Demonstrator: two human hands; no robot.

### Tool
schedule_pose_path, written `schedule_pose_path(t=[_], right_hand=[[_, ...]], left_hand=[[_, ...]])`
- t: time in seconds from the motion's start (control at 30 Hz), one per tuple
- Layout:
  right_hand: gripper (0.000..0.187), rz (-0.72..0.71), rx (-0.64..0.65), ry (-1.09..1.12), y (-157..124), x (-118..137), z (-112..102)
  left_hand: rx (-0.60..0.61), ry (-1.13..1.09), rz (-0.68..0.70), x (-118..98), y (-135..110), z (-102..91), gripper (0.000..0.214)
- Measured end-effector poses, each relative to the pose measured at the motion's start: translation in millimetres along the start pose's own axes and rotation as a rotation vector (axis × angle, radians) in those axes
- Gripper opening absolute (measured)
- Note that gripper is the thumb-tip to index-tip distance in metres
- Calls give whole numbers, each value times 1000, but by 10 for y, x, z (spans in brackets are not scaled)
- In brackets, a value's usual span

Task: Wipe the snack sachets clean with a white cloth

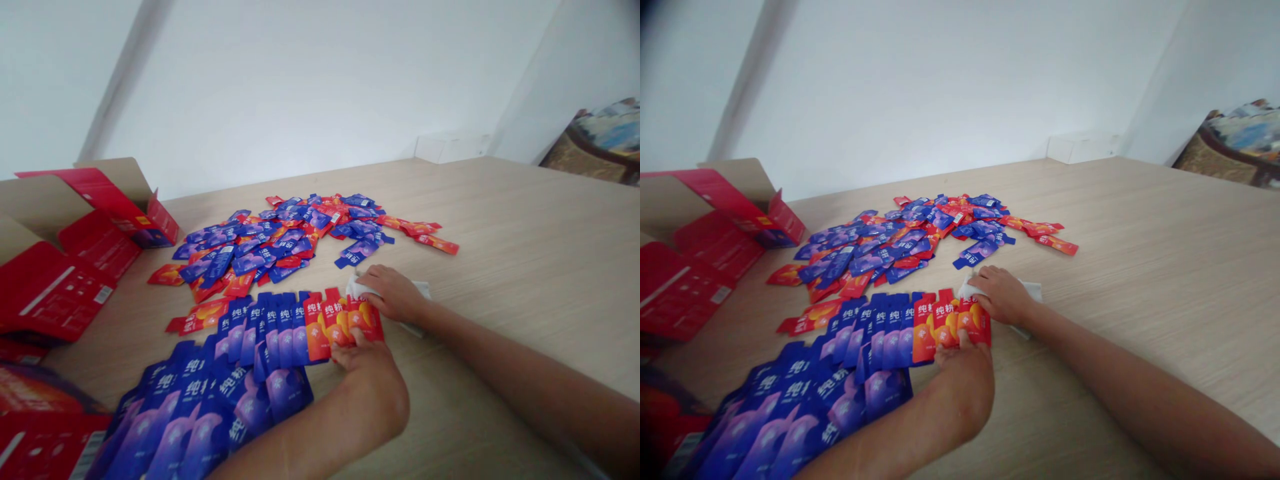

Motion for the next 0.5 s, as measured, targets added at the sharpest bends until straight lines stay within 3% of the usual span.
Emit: schedule_pose_path(t=[0.17,0.37,0.5], right_hand=[[33,-136,49,119,-133,252,51],[30,-52,26,25,-34,9,139],[32,-77,-8,55,-56,105,12]], left_hand=[[-54,-70,-27,17,2,-86,58],[-14,-111,-81,33,21,-33,61],[17,-114,-61,8,40,-2,61]])
Point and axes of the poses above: each hand's wrist, its own y-axis towards the middle knuckle, its own z-axis out of the palm, x = y × z, the point moved 10 cm from there along y, towards the middle knuckle, and after that the axes turned 15 degrees about -x, right-handed, at the moved point
